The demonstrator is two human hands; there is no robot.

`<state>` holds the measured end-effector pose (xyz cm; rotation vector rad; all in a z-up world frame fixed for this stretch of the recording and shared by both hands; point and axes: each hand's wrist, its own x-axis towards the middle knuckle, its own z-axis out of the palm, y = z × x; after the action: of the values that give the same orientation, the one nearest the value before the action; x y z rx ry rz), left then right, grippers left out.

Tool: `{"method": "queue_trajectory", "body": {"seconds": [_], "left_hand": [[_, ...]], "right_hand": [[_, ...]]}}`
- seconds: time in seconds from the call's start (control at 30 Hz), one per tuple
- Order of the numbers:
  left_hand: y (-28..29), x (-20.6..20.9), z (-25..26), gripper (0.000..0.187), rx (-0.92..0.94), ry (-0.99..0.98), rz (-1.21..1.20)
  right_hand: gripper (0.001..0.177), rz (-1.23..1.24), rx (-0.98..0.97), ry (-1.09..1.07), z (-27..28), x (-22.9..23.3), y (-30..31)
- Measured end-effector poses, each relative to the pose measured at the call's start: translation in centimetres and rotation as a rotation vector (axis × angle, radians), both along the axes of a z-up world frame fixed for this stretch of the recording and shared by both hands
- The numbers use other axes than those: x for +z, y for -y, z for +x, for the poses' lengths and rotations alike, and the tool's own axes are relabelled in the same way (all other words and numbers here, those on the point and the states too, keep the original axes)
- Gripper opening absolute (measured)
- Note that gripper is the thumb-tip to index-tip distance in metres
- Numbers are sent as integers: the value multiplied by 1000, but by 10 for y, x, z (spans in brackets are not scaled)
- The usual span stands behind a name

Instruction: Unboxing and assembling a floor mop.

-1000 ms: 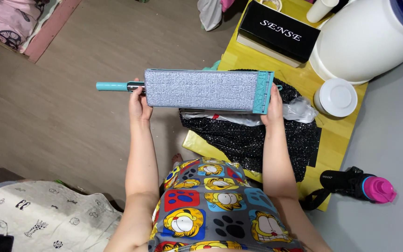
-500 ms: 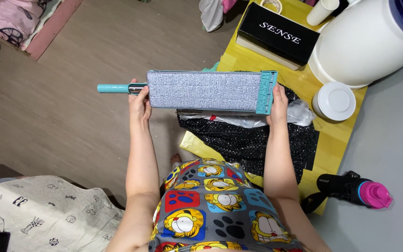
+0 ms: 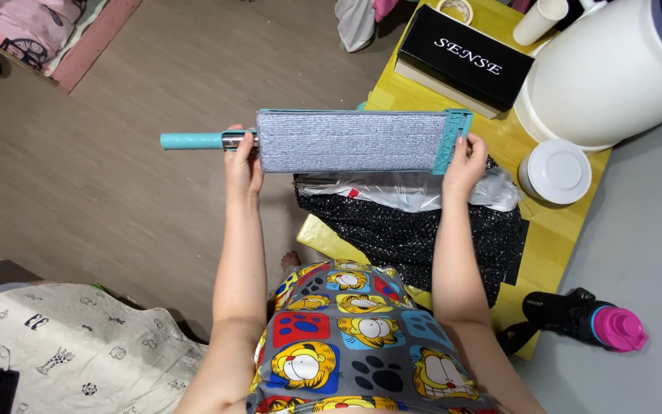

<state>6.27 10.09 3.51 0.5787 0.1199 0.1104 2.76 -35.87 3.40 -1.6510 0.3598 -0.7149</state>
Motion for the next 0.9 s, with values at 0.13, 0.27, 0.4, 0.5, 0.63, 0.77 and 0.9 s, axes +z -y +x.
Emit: {"method": "queue_trajectory", "body": {"seconds": [0.13, 0.27, 0.4, 0.5, 0.63, 0.77, 0.9], "left_hand": [[20, 5, -1, 31, 38, -29, 24], [31, 7, -4, 29, 56, -40, 43], [34, 3, -4, 27, 45, -33, 23], [21, 12, -3, 28, 20, -14, -24], [13, 31, -9, 36, -6, 30, -101], [21, 36, -11, 42, -67, 143, -199], [45, 57, -21, 43, -202, 297, -172]], "right_hand": [[29, -408, -156, -56, -7, 8, -10], [38, -521, -252, -188, -9, 27, -12], [31, -532, -285, -196, -10, 40, -12], [25, -324, -210, -65, 2, 12, 15], [17, -149, -110, 124, 0, -13, 26], [31, 254, -108, 180, 10, -20, 24], [89, 1035, -44, 94, 9, 16, -5]]}}
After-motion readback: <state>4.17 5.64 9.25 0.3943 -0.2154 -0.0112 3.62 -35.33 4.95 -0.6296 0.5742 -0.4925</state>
